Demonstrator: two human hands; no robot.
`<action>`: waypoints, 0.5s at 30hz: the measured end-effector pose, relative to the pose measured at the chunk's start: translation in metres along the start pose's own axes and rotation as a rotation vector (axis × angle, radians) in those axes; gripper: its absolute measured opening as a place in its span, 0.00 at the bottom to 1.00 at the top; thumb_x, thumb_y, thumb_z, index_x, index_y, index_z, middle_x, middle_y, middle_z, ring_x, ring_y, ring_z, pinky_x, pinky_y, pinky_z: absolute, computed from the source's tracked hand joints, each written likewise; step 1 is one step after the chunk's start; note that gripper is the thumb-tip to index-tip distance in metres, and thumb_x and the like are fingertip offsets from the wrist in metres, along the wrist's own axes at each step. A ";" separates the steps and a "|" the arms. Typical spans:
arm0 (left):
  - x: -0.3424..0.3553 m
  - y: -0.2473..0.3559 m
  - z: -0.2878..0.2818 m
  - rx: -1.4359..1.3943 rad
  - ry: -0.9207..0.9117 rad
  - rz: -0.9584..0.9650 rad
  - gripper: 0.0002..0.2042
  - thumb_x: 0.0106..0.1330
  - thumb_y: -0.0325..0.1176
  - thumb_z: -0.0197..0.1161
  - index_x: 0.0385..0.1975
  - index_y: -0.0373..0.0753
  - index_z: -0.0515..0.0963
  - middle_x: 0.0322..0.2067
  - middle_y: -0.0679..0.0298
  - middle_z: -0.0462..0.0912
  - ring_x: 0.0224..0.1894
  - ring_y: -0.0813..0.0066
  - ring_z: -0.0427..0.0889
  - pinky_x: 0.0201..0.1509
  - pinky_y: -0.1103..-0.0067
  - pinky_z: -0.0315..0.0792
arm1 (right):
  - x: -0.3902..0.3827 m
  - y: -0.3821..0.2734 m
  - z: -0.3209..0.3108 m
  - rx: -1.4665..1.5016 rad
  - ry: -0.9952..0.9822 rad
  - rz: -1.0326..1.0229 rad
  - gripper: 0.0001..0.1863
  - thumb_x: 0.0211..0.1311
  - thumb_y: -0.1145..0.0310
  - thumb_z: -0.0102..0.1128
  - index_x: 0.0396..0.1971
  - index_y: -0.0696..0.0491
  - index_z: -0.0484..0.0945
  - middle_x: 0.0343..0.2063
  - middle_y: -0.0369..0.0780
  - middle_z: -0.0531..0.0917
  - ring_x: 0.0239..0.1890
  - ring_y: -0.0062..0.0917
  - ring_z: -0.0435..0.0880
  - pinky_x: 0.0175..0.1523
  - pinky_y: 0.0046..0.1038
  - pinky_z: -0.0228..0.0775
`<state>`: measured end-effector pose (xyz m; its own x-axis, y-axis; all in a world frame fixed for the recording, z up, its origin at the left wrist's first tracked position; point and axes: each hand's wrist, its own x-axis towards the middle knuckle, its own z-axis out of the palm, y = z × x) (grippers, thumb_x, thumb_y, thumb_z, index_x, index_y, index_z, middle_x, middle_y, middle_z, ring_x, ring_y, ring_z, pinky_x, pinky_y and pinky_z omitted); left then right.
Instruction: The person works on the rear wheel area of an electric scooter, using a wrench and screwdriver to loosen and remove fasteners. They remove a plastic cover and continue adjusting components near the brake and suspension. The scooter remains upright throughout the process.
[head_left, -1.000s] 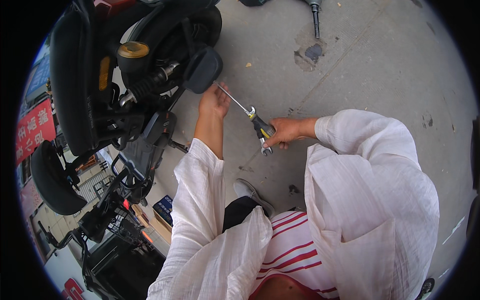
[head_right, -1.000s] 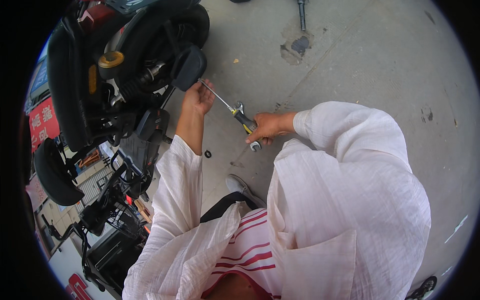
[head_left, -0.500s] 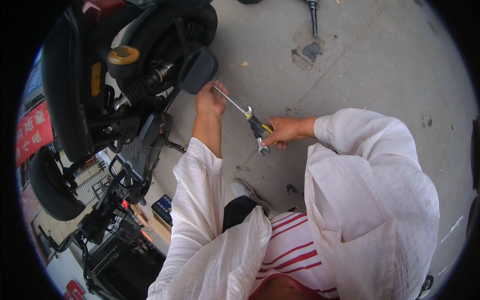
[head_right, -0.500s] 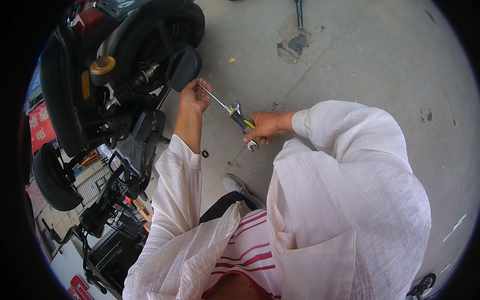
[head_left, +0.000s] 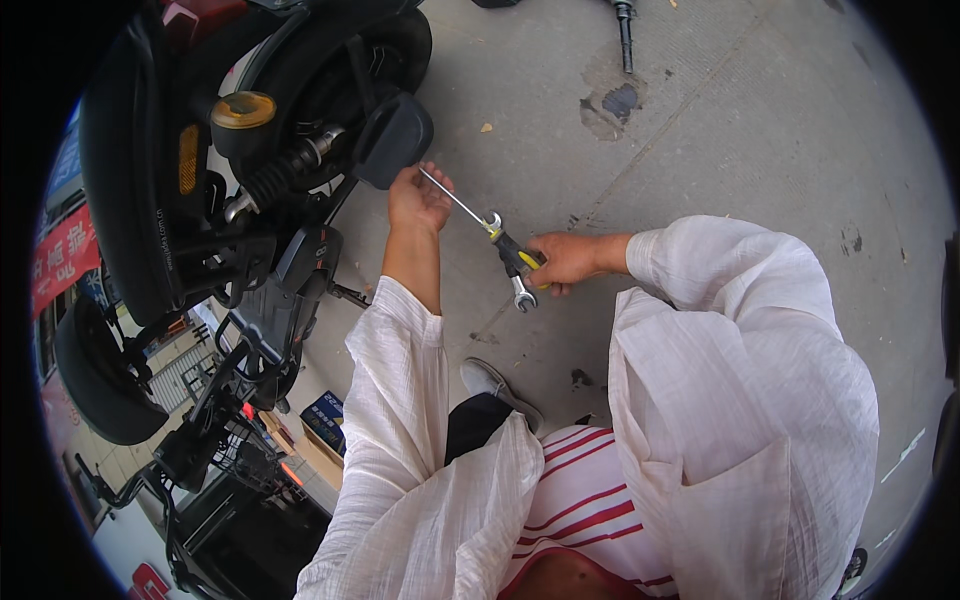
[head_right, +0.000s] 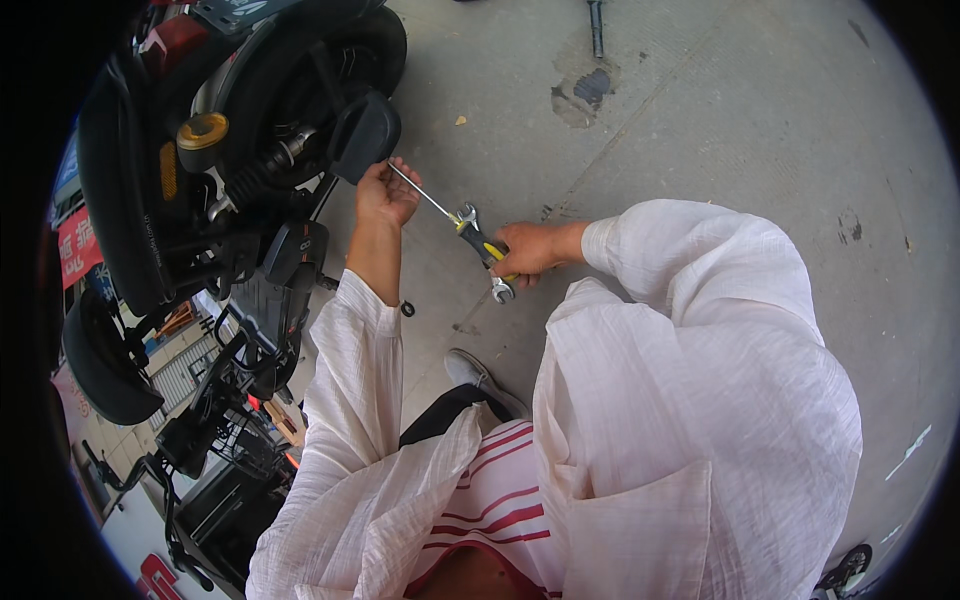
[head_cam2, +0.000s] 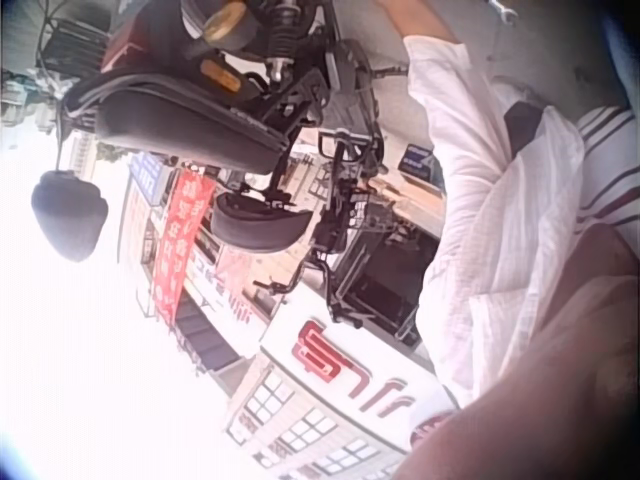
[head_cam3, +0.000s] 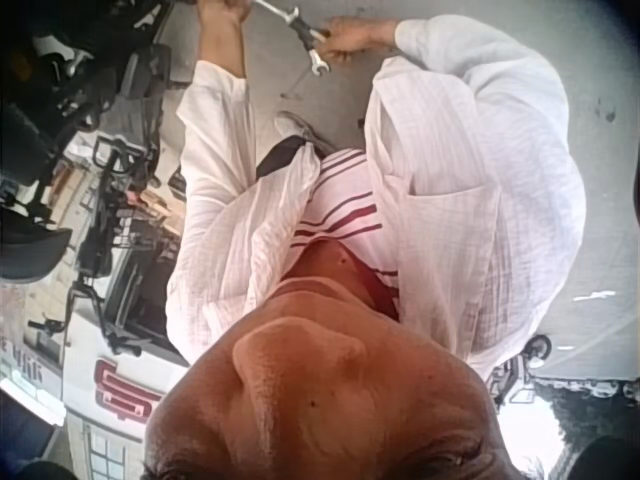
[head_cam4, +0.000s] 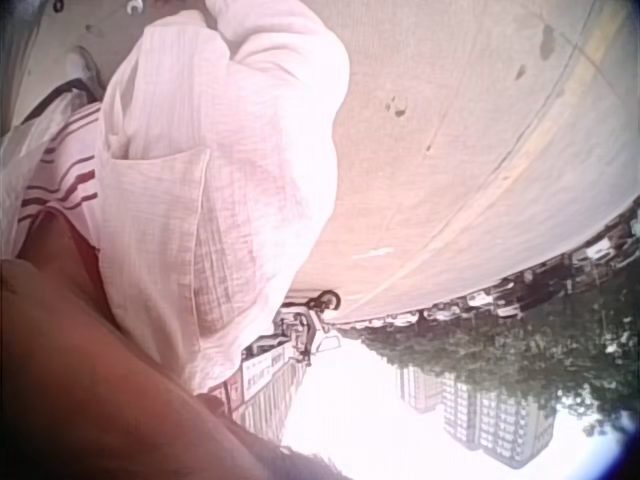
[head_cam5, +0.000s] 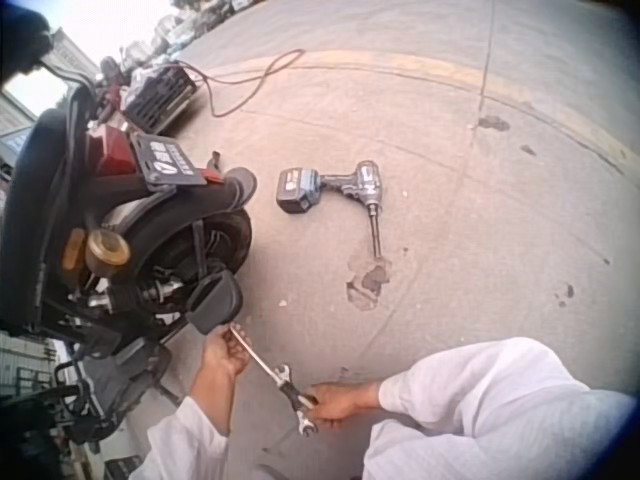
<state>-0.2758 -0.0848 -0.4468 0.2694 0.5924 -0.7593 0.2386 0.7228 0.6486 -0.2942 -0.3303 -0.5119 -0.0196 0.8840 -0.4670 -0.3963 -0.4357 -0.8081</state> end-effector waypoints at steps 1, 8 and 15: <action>0.000 0.000 0.000 0.000 -0.009 -0.001 0.06 0.67 0.32 0.56 0.38 0.37 0.74 0.38 0.64 0.77 0.41 0.69 0.75 0.50 0.70 0.71 | 0.001 0.002 0.000 -0.004 0.004 -0.003 0.19 0.63 0.61 0.64 0.43 0.62 0.72 0.31 0.43 0.83 0.24 0.24 0.84 0.28 0.27 0.79; 0.002 0.002 0.000 0.018 0.008 -0.012 0.06 0.67 0.33 0.55 0.34 0.38 0.76 0.35 0.64 0.79 0.38 0.69 0.76 0.51 0.68 0.72 | 0.003 0.002 0.001 -0.013 0.006 -0.028 0.22 0.61 0.60 0.68 0.41 0.63 0.70 0.30 0.45 0.83 0.23 0.25 0.84 0.27 0.28 0.80; 0.003 0.003 -0.007 -0.012 -0.073 -0.043 0.07 0.68 0.33 0.53 0.38 0.38 0.75 0.38 0.64 0.76 0.41 0.69 0.74 0.51 0.68 0.71 | -0.002 -0.005 0.001 -0.024 -0.019 0.044 0.28 0.61 0.56 0.69 0.45 0.64 0.67 0.33 0.46 0.82 0.30 0.27 0.87 0.29 0.27 0.79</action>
<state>-0.2807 -0.0786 -0.4474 0.3267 0.5332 -0.7804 0.2400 0.7518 0.6141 -0.2926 -0.3295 -0.5064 -0.0537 0.8670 -0.4955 -0.3723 -0.4778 -0.7957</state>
